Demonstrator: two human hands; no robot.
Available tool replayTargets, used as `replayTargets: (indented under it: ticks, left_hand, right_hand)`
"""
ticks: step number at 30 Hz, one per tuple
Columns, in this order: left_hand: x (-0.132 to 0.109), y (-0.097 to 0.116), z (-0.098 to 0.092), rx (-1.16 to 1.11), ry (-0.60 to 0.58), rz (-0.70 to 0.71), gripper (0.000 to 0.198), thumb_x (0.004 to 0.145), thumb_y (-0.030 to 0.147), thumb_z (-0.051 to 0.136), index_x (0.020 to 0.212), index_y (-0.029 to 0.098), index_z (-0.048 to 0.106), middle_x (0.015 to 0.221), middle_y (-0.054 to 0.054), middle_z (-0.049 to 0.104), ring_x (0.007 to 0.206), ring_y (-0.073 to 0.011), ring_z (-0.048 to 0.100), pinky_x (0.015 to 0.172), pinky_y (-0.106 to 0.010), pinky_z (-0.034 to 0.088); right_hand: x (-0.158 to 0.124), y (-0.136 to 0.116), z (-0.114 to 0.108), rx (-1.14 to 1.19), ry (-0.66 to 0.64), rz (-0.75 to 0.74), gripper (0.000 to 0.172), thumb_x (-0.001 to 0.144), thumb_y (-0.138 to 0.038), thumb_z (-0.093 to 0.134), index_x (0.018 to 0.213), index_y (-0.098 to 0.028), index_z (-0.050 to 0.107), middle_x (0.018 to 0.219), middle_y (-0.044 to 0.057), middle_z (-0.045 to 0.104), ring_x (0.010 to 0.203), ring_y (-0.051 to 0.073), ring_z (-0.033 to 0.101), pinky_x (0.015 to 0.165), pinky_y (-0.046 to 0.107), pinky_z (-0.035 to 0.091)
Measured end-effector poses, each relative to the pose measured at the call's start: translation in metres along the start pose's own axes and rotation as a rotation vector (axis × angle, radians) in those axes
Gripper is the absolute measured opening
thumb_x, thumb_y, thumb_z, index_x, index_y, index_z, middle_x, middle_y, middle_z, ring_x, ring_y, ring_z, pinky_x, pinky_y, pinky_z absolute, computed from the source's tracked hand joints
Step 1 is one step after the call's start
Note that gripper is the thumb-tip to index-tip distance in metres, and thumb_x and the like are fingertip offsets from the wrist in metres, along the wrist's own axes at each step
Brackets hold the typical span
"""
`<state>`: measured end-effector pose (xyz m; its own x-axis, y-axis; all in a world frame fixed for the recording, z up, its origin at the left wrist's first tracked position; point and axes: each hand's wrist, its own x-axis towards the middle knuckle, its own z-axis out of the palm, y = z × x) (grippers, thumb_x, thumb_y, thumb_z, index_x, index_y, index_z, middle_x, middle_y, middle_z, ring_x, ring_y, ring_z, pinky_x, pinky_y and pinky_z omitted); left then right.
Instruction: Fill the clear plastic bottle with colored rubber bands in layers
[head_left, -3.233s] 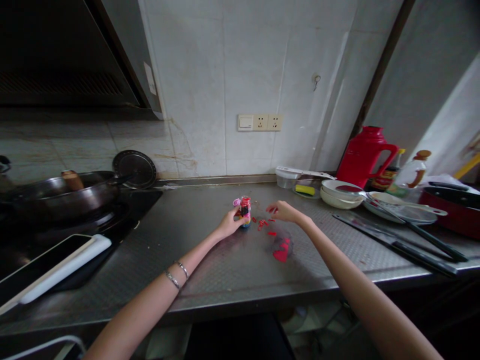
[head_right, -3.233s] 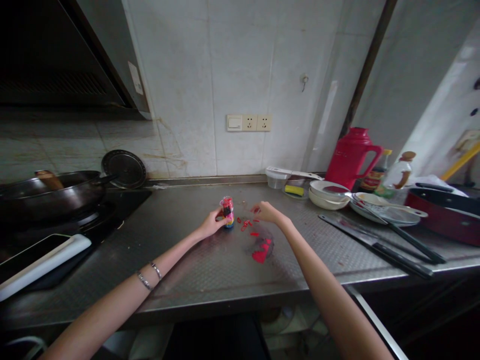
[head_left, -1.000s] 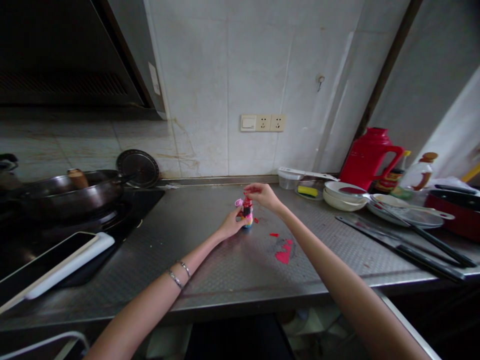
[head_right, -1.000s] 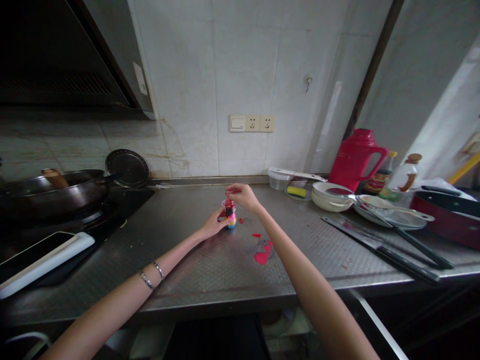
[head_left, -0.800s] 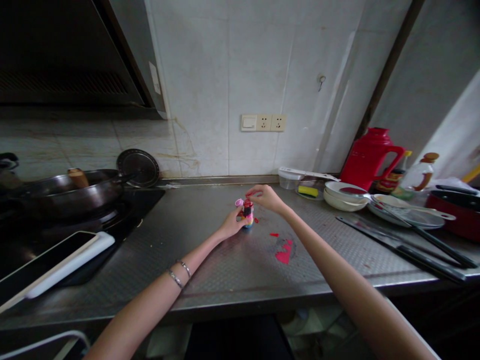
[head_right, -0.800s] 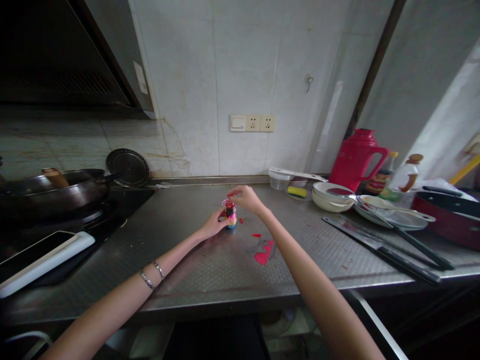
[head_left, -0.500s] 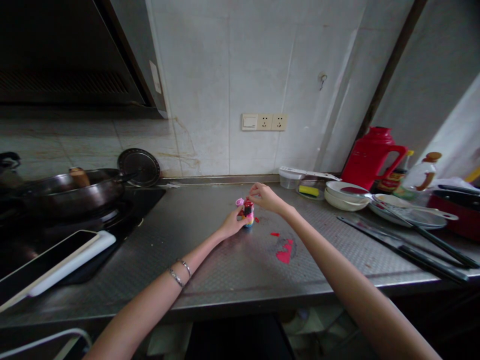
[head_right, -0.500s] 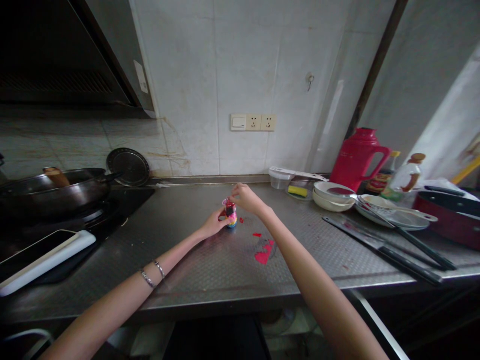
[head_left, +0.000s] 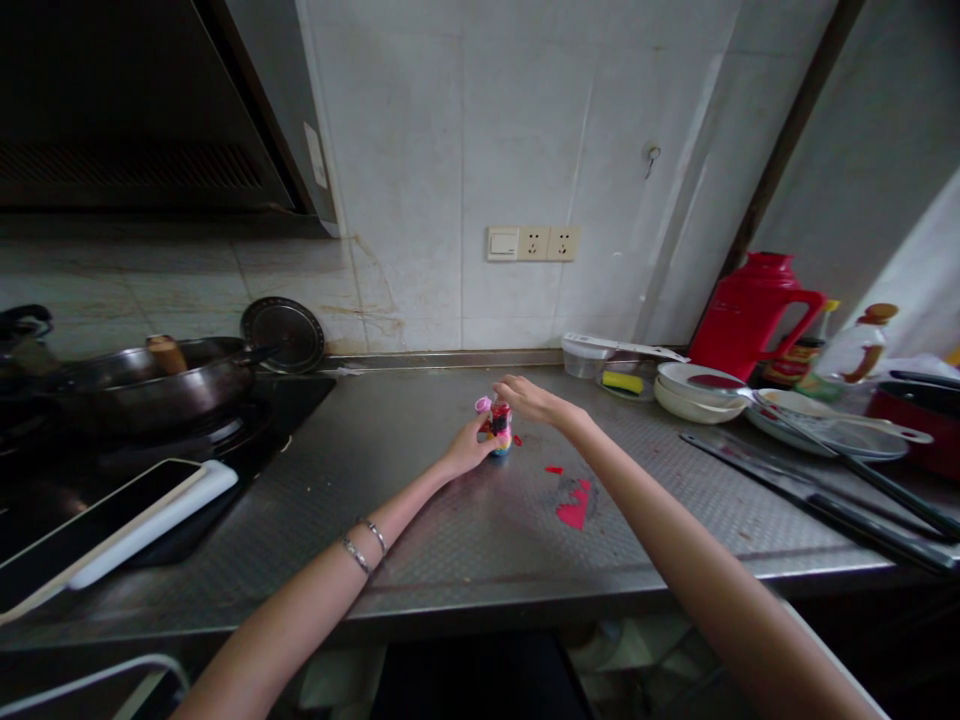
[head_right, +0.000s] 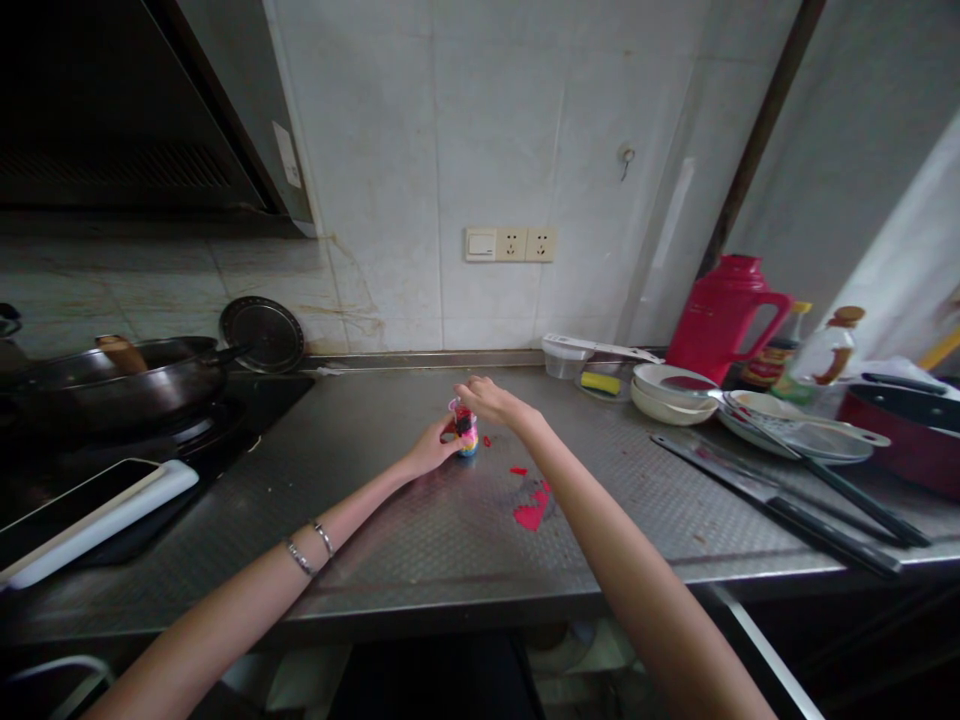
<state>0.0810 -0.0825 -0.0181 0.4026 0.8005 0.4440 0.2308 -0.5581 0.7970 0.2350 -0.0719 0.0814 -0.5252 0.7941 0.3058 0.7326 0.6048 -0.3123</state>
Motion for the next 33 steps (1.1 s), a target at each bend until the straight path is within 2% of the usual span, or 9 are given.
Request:
replayTargets:
  ticks: [7, 11, 14, 16, 19, 22, 26, 33]
  left_hand:
    - [0.001, -0.001, 0.001, -0.026, -0.006, 0.006, 0.042, 0.075, 0.027, 0.058, 0.115, 0.016, 0.05, 0.105, -0.008, 0.061, 0.089, -0.0185, 0.058, 0.083, -0.033, 0.044]
    - [0.001, -0.001, 0.001, -0.046, -0.008, -0.013, 0.042, 0.074, 0.029, 0.059, 0.113, 0.016, 0.051, 0.105, -0.008, 0.061, 0.089, -0.0184, 0.058, 0.082, -0.033, 0.045]
    - [0.001, -0.001, 0.001, -0.04, -0.01, -0.011, 0.041, 0.074, 0.029, 0.059, 0.113, 0.016, 0.051, 0.105, -0.008, 0.061, 0.089, -0.0179, 0.058, 0.082, -0.033, 0.045]
    - [0.001, 0.0, 0.0, -0.028, -0.008, 0.0, 0.041, 0.074, 0.029, 0.06, 0.112, 0.016, 0.052, 0.104, -0.008, 0.061, 0.089, -0.0178, 0.058, 0.083, -0.032, 0.044]
    - [0.001, 0.0, 0.0, -0.021, -0.012, 0.028, 0.043, 0.074, 0.029, 0.06, 0.112, 0.014, 0.052, 0.103, -0.008, 0.061, 0.09, -0.0181, 0.058, 0.085, -0.033, 0.043]
    - [0.001, 0.0, -0.001, -0.005, -0.009, 0.037, 0.043, 0.074, 0.03, 0.06, 0.112, 0.014, 0.051, 0.104, -0.008, 0.061, 0.091, -0.0188, 0.057, 0.087, -0.034, 0.042]
    - [0.001, 0.0, 0.0, 0.012, -0.007, 0.038, 0.043, 0.073, 0.031, 0.06, 0.112, 0.014, 0.052, 0.104, -0.008, 0.061, 0.091, -0.0195, 0.057, 0.088, -0.035, 0.042]
    - [0.0, 0.003, 0.0, 0.003, -0.013, 0.014, 0.043, 0.074, 0.032, 0.06, 0.112, 0.014, 0.052, 0.104, -0.009, 0.062, 0.09, -0.0192, 0.058, 0.088, -0.036, 0.042]
  right_hand:
    - [-0.008, -0.003, -0.004, 0.168, 0.166, 0.078, 0.031, 0.084, -0.026, 0.034, 0.08, -0.01, 0.06, 0.081, 0.007, 0.062, 0.07, 0.013, 0.054, 0.065, 0.022, 0.039]
    - [-0.012, -0.003, -0.007, 0.269, 0.254, 0.007, 0.038, 0.085, -0.031, 0.034, 0.075, -0.011, 0.065, 0.084, 0.007, 0.064, 0.075, 0.013, 0.056, 0.071, 0.023, 0.041]
    - [-0.012, 0.008, -0.007, 0.366, 0.325, -0.014, 0.039, 0.085, -0.034, 0.034, 0.078, -0.014, 0.067, 0.091, 0.007, 0.064, 0.082, 0.014, 0.057, 0.07, 0.023, 0.043]
    - [-0.013, 0.023, -0.001, 0.397, 0.344, 0.071, 0.033, 0.081, -0.032, 0.04, 0.084, -0.014, 0.067, 0.089, 0.007, 0.065, 0.079, 0.015, 0.058, 0.064, 0.022, 0.045]
    - [-0.019, 0.045, 0.016, 0.296, 0.248, 0.247, 0.024, 0.071, -0.021, 0.051, 0.086, -0.012, 0.067, 0.078, 0.005, 0.067, 0.069, 0.015, 0.059, 0.061, 0.022, 0.045]
    - [-0.027, 0.057, 0.037, 0.149, 0.079, 0.266, 0.026, 0.064, -0.014, 0.054, 0.086, -0.012, 0.068, 0.076, 0.005, 0.067, 0.069, 0.015, 0.06, 0.063, 0.021, 0.044]
    - [-0.033, 0.053, 0.054, 0.086, -0.031, 0.282, 0.034, 0.061, -0.016, 0.057, 0.094, -0.012, 0.065, 0.076, 0.004, 0.067, 0.067, 0.014, 0.059, 0.059, 0.02, 0.042]
    - [-0.033, 0.044, 0.056, 0.115, -0.08, 0.259, 0.034, 0.061, -0.01, 0.051, 0.092, -0.013, 0.065, 0.065, 0.001, 0.063, 0.059, 0.011, 0.055, 0.055, 0.018, 0.039]
